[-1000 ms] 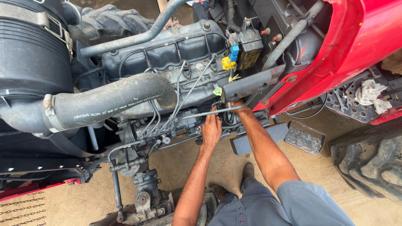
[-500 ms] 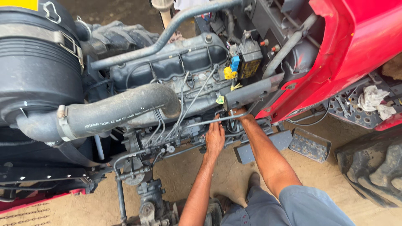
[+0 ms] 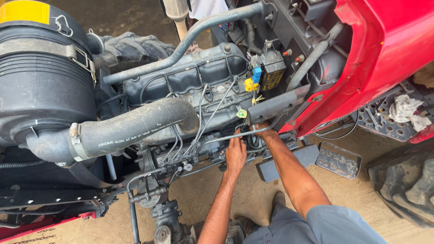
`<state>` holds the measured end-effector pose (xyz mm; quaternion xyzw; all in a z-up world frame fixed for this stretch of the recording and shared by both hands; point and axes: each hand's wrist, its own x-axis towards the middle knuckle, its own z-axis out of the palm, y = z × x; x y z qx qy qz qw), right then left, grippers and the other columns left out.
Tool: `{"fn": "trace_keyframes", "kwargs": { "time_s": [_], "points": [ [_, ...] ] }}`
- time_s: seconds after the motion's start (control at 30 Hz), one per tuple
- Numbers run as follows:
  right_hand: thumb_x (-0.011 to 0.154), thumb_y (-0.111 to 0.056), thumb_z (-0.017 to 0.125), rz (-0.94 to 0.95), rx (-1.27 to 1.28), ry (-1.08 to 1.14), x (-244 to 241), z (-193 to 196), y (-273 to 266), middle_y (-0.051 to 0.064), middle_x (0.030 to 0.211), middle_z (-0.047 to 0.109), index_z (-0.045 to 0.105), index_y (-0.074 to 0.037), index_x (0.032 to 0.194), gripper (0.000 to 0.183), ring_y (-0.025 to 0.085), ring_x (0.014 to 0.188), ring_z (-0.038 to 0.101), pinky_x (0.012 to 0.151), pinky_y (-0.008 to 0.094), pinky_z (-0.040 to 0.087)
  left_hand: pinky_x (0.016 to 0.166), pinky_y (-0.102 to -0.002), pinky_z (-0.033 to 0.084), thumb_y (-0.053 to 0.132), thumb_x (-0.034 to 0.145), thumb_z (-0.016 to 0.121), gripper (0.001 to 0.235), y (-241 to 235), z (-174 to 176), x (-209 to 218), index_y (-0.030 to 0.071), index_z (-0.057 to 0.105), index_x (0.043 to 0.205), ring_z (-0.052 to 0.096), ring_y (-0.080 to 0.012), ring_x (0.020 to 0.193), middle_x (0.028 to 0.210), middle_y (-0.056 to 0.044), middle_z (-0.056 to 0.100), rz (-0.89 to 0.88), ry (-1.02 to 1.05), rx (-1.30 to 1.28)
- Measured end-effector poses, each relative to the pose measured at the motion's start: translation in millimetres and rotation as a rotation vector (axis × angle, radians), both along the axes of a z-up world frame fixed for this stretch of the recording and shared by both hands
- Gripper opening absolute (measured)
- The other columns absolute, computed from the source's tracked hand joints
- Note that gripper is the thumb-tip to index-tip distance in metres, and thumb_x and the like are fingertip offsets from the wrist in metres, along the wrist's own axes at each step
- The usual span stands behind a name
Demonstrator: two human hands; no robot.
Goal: The person works on a tractor engine, using a wrench to tighten bolts and adjusting hoses and wires. They manipulate various engine components, including a battery and hoses, ensuring everything is securely fastened.
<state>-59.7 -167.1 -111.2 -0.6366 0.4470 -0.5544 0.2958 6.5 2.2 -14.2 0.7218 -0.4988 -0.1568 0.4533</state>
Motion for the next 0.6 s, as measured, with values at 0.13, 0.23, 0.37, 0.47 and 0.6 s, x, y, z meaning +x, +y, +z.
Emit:
{"fn": "trace_keyframes", "kwargs": {
  "time_s": [0.13, 0.23, 0.37, 0.47, 0.6],
  "points": [
    [0.094, -0.005, 0.064, -0.011, 0.008, 0.021, -1, -8, 12, 0.014, 0.11, 0.07, 0.066, 0.0, 0.114, 0.021, 0.03, 0.102, 0.066, 0.09, 0.041, 0.054, 0.078, -0.046, 0.06, 0.011, 0.1, 0.052, 0.047, 0, -5, 1, 0.006, 0.047, 0.147, 0.073, -0.0391, 0.095, 0.13, -0.023, 0.064, 0.003, -0.024, -0.056],
    [0.094, -0.004, 0.064, -0.017, 0.005, 0.032, 1, -10, 16, 0.014, 0.11, 0.07, 0.066, 0.0, 0.114, 0.021, 0.03, 0.102, 0.066, 0.09, 0.041, 0.054, 0.078, -0.046, 0.061, 0.012, 0.1, 0.052, 0.048, 0, -6, 2, 0.006, 0.046, 0.147, 0.073, -0.0387, 0.096, 0.13, -0.023, 0.064, -0.003, -0.024, -0.054],
    [0.094, -0.004, 0.064, -0.026, -0.006, 0.046, 3, -9, 17, 0.015, 0.11, 0.07, 0.066, 0.001, 0.114, 0.021, 0.03, 0.102, 0.066, 0.09, 0.041, 0.054, 0.078, -0.046, 0.061, 0.012, 0.1, 0.052, 0.049, -1, -7, 2, 0.006, 0.045, 0.148, 0.073, -0.0378, 0.096, 0.13, -0.023, 0.063, -0.015, -0.016, -0.035],
    [0.093, -0.004, 0.064, -0.037, -0.018, 0.053, 4, -7, 16, 0.015, 0.11, 0.071, 0.066, 0.001, 0.114, 0.021, 0.03, 0.102, 0.066, 0.09, 0.041, 0.054, 0.078, -0.045, 0.061, 0.012, 0.1, 0.051, 0.049, -1, -10, 3, 0.006, 0.044, 0.148, 0.073, -0.0373, 0.096, 0.13, -0.023, 0.063, -0.019, -0.012, -0.027],
    [0.093, -0.004, 0.064, -0.05, -0.048, 0.055, 9, 5, 6, 0.015, 0.109, 0.071, 0.066, 0.001, 0.113, 0.021, 0.03, 0.102, 0.067, 0.09, 0.041, 0.054, 0.078, -0.047, 0.06, 0.012, 0.1, 0.053, 0.049, 1, -10, 3, 0.006, 0.046, 0.149, 0.073, -0.0387, 0.099, 0.126, -0.021, 0.066, -0.013, -0.015, -0.084]
  ]
}}
